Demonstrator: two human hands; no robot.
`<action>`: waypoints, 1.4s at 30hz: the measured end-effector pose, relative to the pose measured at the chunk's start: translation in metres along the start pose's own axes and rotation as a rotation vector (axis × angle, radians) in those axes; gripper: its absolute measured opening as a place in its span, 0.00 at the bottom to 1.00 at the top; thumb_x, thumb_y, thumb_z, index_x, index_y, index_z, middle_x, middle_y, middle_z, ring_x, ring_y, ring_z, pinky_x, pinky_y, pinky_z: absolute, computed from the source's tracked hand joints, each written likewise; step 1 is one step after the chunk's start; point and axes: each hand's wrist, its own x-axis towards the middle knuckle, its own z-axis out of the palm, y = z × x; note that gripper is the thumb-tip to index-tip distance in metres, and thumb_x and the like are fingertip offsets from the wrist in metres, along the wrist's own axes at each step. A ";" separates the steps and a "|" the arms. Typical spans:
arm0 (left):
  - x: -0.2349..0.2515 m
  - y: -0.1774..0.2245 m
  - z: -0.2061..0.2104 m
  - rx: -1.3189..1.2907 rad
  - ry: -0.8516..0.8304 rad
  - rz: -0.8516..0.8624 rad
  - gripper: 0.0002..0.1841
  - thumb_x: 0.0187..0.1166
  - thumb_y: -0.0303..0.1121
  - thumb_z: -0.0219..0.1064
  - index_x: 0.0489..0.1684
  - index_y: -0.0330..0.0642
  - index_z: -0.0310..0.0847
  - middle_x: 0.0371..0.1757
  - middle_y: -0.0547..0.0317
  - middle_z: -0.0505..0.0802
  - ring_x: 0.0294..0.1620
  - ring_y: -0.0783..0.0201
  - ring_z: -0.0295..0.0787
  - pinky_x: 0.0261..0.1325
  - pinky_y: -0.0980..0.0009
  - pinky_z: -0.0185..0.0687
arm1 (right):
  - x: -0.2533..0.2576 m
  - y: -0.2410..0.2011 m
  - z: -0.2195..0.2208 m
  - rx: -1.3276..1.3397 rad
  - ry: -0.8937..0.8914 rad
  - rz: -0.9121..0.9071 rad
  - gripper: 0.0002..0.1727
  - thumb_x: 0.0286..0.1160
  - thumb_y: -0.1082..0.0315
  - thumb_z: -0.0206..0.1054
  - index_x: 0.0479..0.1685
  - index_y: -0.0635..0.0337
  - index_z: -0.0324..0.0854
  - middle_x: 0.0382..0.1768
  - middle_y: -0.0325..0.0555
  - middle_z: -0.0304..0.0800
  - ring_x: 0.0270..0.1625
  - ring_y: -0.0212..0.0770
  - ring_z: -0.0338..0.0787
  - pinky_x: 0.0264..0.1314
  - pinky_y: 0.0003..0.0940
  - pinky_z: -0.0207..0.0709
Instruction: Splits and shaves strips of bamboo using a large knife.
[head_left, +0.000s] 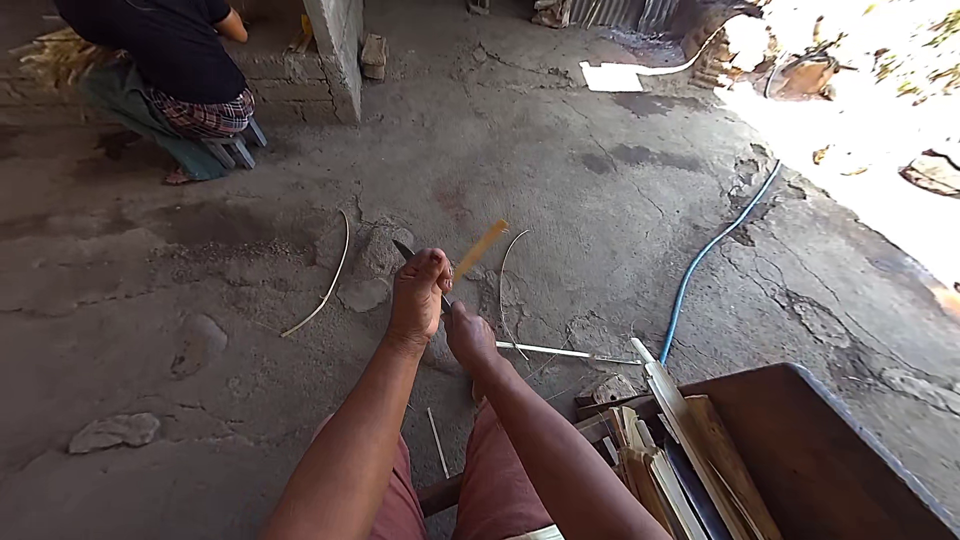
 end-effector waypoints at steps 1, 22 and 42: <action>0.001 0.001 -0.001 -0.010 0.011 0.004 0.12 0.84 0.41 0.66 0.27 0.56 0.87 0.25 0.75 0.85 0.29 0.77 0.81 0.41 0.80 0.80 | 0.002 0.003 -0.001 0.048 -0.024 -0.013 0.21 0.95 0.56 0.49 0.70 0.61 0.75 0.53 0.60 0.91 0.61 0.58 0.92 0.64 0.57 0.81; -0.005 -0.003 0.001 -0.046 0.017 0.029 0.13 0.83 0.42 0.68 0.24 0.56 0.87 0.23 0.74 0.84 0.29 0.77 0.81 0.41 0.80 0.78 | -0.017 -0.011 -0.014 0.071 0.175 -0.024 0.19 0.93 0.56 0.51 0.61 0.61 0.80 0.45 0.59 0.93 0.55 0.59 0.93 0.59 0.57 0.82; -0.026 0.002 -0.009 0.109 -0.005 -0.149 0.14 0.84 0.37 0.64 0.22 0.57 0.86 0.21 0.76 0.83 0.24 0.78 0.77 0.34 0.81 0.76 | -0.013 0.016 0.019 0.205 -0.306 0.030 0.19 0.92 0.56 0.55 0.61 0.64 0.79 0.38 0.54 0.88 0.34 0.47 0.89 0.42 0.47 0.84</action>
